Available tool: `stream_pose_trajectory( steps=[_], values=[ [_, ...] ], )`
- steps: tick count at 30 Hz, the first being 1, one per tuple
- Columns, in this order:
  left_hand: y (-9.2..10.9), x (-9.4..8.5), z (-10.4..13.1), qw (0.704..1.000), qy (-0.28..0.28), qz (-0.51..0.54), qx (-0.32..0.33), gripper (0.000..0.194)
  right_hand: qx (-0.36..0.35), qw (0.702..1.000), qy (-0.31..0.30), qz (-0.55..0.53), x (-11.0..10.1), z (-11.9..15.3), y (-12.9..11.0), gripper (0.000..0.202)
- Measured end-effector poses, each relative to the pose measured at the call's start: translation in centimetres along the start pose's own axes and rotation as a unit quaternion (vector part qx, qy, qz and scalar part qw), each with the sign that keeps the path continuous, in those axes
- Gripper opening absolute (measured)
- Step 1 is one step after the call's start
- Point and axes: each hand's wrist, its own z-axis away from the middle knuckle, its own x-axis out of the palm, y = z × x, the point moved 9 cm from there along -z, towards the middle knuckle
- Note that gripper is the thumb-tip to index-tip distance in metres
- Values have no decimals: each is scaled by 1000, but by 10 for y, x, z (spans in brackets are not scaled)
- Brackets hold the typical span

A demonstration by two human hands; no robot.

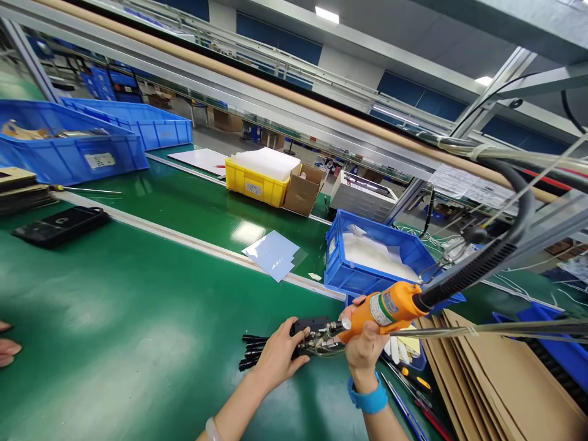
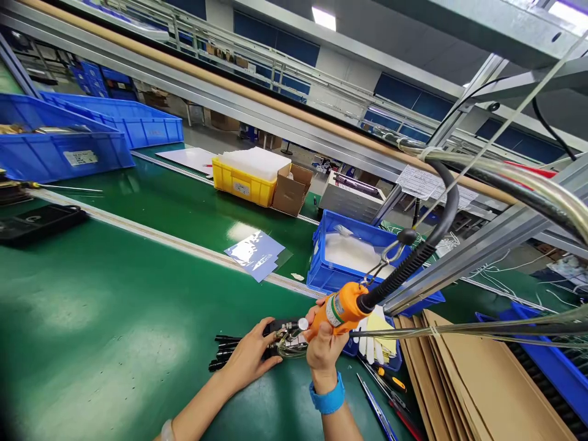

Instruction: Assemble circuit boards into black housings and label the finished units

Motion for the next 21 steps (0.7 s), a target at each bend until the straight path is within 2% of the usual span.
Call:
stream_pose_trajectory(
  steps=[3, 5, 10, 12, 15, 21],
  values=[
    [2, -3, 2, 1000, 15, -19, 7, 56, 5, 1000, -10, -12, -1, 0, -3, 39],
    [3, -5, 3, 999, 25, -32, 11, 56, 1, 1000, -10, -16, -1, -8, -14, 39],
    [4, -5, 6, 998, 40, -46, 10, 55, -76, 994, 75, 24, -3, -49, -66, 46],
    [3, -4, 7, 998, 42, -45, 9, 56, -96, 991, 87, 42, 3, -64, -75, 47],
    [2, -2, 8, 998, 44, -42, 9, 57, -93, 990, 90, 49, 11, -74, -62, 48],
    [1, -3, 9, 998, 46, -41, 13, 57, -2, 997, 54, 55, 18, -60, -1, 48]
  ],
)
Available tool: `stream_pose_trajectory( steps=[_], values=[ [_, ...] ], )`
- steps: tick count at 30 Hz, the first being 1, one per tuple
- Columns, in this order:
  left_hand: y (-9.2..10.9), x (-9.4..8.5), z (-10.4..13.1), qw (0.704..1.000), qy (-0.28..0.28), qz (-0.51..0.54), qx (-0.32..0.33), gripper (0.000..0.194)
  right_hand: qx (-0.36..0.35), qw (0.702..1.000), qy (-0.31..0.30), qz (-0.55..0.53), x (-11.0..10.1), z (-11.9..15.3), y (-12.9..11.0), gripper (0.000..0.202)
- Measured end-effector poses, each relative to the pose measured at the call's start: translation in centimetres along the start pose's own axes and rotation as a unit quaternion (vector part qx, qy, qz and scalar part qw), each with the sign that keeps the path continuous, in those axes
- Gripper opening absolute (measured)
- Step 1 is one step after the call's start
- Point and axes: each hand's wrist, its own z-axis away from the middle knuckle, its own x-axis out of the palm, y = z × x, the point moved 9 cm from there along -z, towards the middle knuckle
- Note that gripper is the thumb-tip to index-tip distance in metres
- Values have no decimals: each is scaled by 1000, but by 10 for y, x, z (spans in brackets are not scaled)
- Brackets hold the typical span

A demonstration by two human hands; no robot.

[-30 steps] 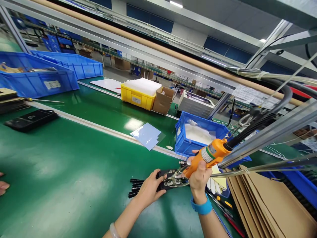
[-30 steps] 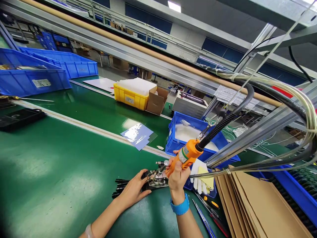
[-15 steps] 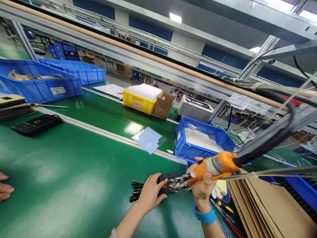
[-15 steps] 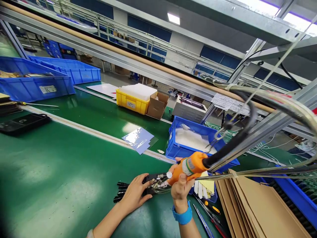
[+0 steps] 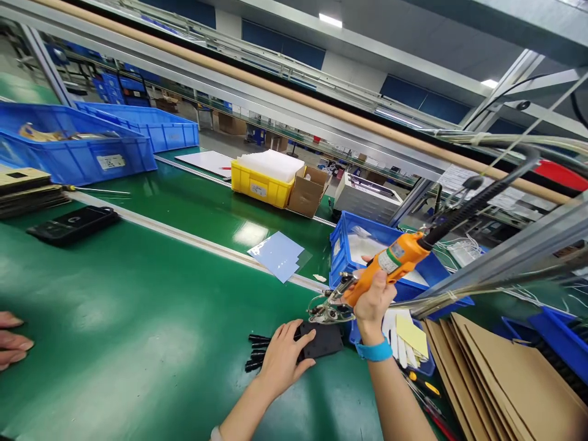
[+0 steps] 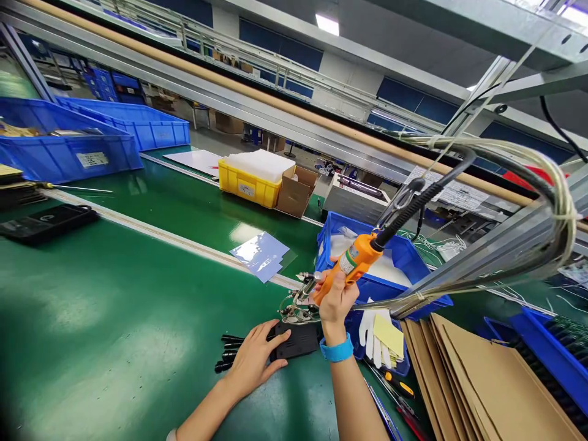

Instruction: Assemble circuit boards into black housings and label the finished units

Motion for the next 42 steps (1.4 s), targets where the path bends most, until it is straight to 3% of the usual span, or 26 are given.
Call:
stream_pose_trajectory(
  steps=[4, 24, 27, 36, 42],
  values=[
    [0, 0, 0, 1000, -1, 5, 2, 59, 4, 1000, -10, -8, 0, 7, 13, 46],
    [-3, 6, 2, 1000, 5, 14, 7, 62, -2, 999, -37, -30, 7, 14, 25, 39],
    [-3, 5, 3, 1000, 11, 15, 12, 58, -4, 999, -31, -31, 8, 7, 8, 38],
    [-3, -2, 1, 997, 70, 11, -9, 45, -141, 987, 75, -5, -11, -53, -91, 45],
    [-4, 3, 6, 996, 87, -5, -10, 44, -156, 987, 44, 18, -18, -82, -93, 49]
  ],
)
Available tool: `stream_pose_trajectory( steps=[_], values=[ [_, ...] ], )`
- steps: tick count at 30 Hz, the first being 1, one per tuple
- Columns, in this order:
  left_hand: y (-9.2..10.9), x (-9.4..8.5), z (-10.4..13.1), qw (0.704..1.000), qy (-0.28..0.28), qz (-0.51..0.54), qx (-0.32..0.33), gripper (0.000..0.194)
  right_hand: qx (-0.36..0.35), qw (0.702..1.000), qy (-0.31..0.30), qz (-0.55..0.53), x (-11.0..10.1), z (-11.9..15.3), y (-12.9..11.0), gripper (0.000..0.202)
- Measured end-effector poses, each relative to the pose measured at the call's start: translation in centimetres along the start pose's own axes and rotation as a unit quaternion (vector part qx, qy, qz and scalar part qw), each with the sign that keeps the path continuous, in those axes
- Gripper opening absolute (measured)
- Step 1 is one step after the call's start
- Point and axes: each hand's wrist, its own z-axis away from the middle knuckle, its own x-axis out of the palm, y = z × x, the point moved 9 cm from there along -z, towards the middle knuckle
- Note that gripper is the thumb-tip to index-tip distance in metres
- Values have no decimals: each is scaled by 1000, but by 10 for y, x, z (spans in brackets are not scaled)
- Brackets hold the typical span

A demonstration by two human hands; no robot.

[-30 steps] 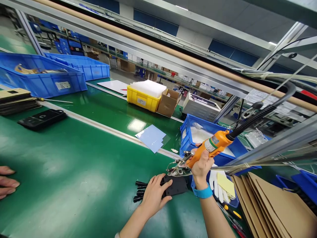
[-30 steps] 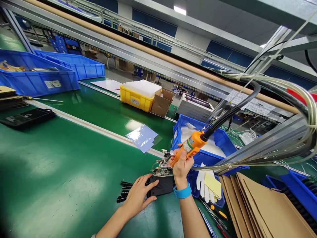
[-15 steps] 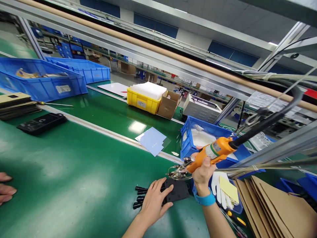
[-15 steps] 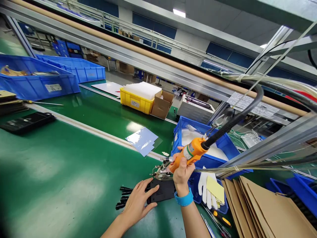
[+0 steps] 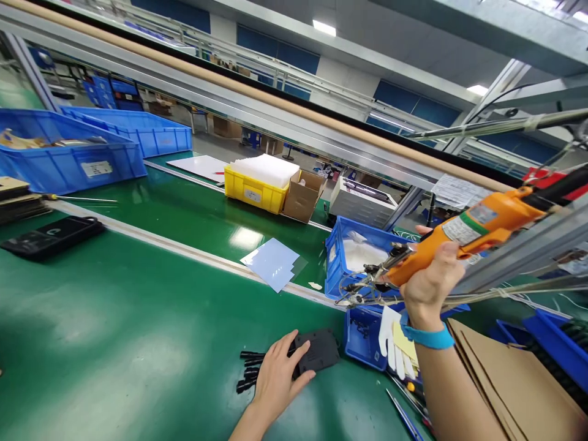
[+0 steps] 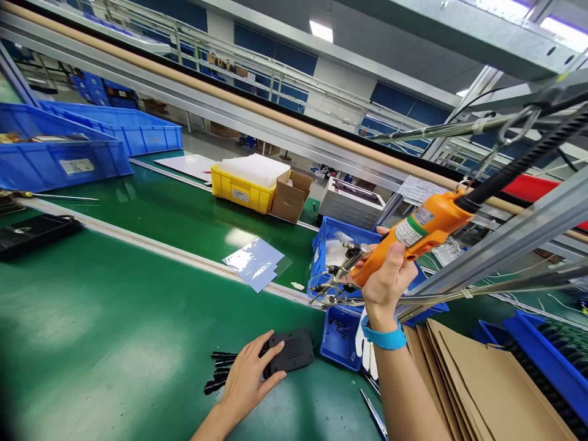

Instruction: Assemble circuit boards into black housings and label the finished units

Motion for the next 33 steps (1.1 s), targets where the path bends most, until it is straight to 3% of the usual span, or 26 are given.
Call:
stream_pose_trajectory(
  steps=[8, 15, 24, 33],
  values=[
    [-2, 5, 3, 1000, 14, -25, 10, 50, 20, 999, 8, 37, -49, -4, 26, 50],
    [-2, 5, 3, 999, 9, -38, 13, 49, 43, 998, 10, 55, -72, 11, 47, 54],
    [0, 5, 2, 999, 4, -40, 13, 48, 50, 997, -14, 58, -69, 16, 45, 57],
    [-2, 4, 4, 999, 4, -34, 8, 50, 32, 999, -17, 22, -55, 18, 23, 44]
  ],
)
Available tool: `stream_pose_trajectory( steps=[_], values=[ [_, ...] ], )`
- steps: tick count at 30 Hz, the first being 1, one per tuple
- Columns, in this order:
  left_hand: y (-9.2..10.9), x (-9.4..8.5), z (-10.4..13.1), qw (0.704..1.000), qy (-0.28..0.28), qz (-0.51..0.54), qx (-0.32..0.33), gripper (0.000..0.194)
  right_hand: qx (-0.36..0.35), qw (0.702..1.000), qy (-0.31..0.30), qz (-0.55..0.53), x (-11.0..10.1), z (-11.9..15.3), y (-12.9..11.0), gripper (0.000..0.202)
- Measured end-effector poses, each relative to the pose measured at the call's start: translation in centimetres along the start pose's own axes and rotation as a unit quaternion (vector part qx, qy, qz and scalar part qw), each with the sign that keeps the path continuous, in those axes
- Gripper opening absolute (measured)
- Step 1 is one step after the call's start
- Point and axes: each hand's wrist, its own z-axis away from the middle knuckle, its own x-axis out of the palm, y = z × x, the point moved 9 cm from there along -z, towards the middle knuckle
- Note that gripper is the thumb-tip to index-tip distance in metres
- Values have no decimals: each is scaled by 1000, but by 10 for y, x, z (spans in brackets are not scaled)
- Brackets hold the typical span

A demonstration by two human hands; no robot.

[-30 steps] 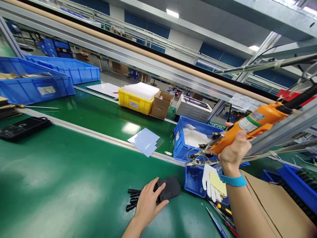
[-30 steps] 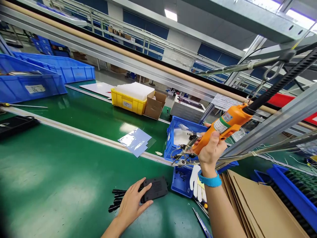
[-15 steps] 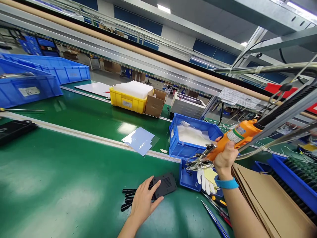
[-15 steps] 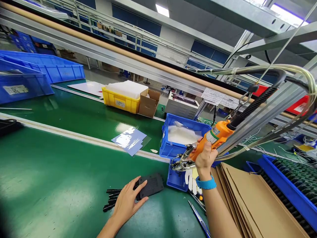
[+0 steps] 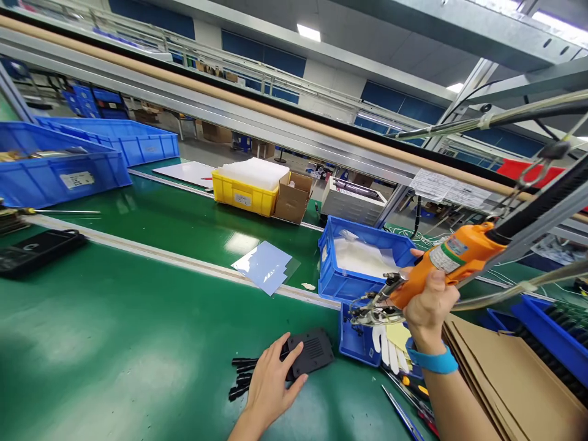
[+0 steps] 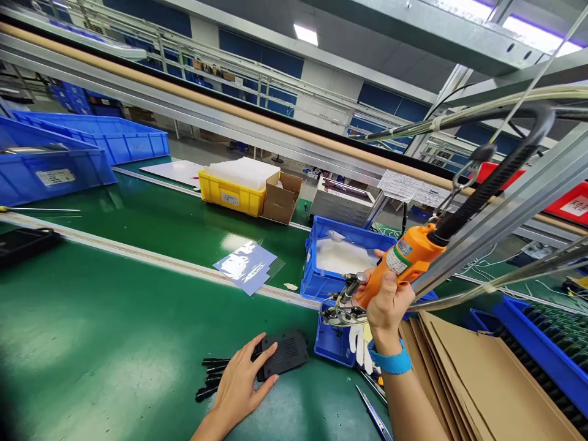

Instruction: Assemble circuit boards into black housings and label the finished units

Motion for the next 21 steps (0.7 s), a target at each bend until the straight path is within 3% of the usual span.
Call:
stream_pose_trajectory(
  steps=[3, 6, 11, 16, 21],
  values=[
    [-1, 2, 0, 1000, -3, 3, 0, 50, -11, 1000, 4, -18, 12, 2, -14, 42],
    [-2, 5, 0, 1000, -3, 2, 1, 50, 21, 999, -2, -31, 27, 9, -13, 44],
    [-1, 3, 1, 1000, 10, -6, 4, 49, 76, 996, -6, -34, 50, 38, 11, 51],
    [0, 1, 1, 1000, 18, -3, 3, 48, 136, 986, -53, -75, 72, 73, 44, 47],
    [0, 3, 2, 1000, 13, 4, 4, 50, 147, 985, -64, -66, 76, 88, 56, 47]
  ],
)
